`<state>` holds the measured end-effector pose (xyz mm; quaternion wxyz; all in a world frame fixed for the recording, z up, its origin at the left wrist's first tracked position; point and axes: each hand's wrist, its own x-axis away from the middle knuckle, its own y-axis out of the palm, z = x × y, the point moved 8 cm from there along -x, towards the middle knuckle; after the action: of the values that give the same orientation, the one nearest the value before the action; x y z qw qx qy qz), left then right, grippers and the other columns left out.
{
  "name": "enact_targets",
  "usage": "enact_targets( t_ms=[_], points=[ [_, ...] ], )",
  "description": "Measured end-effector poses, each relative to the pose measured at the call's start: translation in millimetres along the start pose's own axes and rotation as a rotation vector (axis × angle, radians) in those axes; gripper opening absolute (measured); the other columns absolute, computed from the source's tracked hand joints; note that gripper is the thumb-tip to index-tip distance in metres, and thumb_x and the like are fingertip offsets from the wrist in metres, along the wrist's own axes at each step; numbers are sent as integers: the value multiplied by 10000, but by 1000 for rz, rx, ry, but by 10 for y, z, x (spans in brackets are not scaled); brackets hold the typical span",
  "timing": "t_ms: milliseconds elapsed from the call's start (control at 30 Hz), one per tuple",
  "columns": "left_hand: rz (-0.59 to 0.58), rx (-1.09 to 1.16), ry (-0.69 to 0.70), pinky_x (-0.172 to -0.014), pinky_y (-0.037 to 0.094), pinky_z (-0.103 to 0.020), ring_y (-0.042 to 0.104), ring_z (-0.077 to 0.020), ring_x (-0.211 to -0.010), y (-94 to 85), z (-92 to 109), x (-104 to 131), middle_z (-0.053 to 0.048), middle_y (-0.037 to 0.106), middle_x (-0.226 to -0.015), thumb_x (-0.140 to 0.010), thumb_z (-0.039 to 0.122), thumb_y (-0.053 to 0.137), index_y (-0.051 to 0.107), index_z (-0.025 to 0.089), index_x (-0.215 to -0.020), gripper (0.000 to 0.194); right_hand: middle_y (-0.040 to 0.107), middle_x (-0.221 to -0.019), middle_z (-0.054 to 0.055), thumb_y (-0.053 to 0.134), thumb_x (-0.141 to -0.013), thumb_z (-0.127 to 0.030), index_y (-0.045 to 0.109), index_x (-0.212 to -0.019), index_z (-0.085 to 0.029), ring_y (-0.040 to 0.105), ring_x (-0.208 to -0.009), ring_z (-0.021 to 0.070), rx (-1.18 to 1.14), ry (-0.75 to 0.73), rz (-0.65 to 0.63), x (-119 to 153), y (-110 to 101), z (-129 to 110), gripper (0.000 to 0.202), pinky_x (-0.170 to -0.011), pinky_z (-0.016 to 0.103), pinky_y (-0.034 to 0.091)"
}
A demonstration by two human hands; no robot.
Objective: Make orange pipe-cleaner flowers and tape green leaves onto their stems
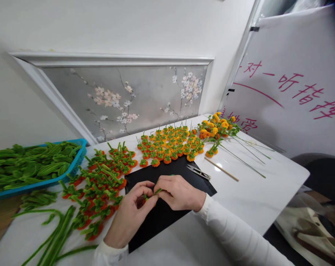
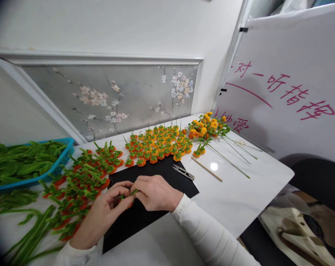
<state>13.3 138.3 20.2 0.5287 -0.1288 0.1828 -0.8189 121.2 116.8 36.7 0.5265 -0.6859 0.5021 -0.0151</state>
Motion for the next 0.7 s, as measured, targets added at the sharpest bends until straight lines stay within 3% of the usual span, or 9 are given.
enact_targets(
  t_ms=[133, 400, 533, 700],
  points=[
    [-101, 44, -8, -774, 456, -285, 588, -219, -916, 27, -60, -14, -77, 576, -1015, -727, 267, 654, 618, 167, -632, 143, 585, -847, 20, 441, -912, -176, 570, -911, -185, 558, -776, 123, -24, -12, -46, 3, 47, 2, 130, -687, 211, 416],
    [-249, 217, -117, -712, 426, -262, 553, -184, -848, 79, -148, 21, -52, 573, -945, -708, 273, 697, 661, 158, -642, 138, 603, -884, 26, 434, -936, -199, 632, -947, -191, 561, -759, 100, -196, -59, -42, 16, 53, -32, 199, -705, 190, 428],
    [-373, 309, -138, -622, 403, -237, 511, -128, -688, 148, -110, 73, -9, 550, -811, -723, 280, 683, 633, 154, -605, 180, 600, -856, 24, 464, -924, -213, 654, -902, -184, 559, -718, 94, -260, -99, -45, 16, 54, -72, 193, -674, 182, 426],
    [-364, 198, -101, -648, 412, -248, 516, -147, -713, 174, -34, 62, -22, 600, -830, -700, 274, 687, 642, 157, -683, 126, 606, -840, 26, 479, -892, -165, 630, -885, -172, 569, -725, 104, -211, -90, -88, 11, 62, -105, 151, -685, 188, 433]
  ],
)
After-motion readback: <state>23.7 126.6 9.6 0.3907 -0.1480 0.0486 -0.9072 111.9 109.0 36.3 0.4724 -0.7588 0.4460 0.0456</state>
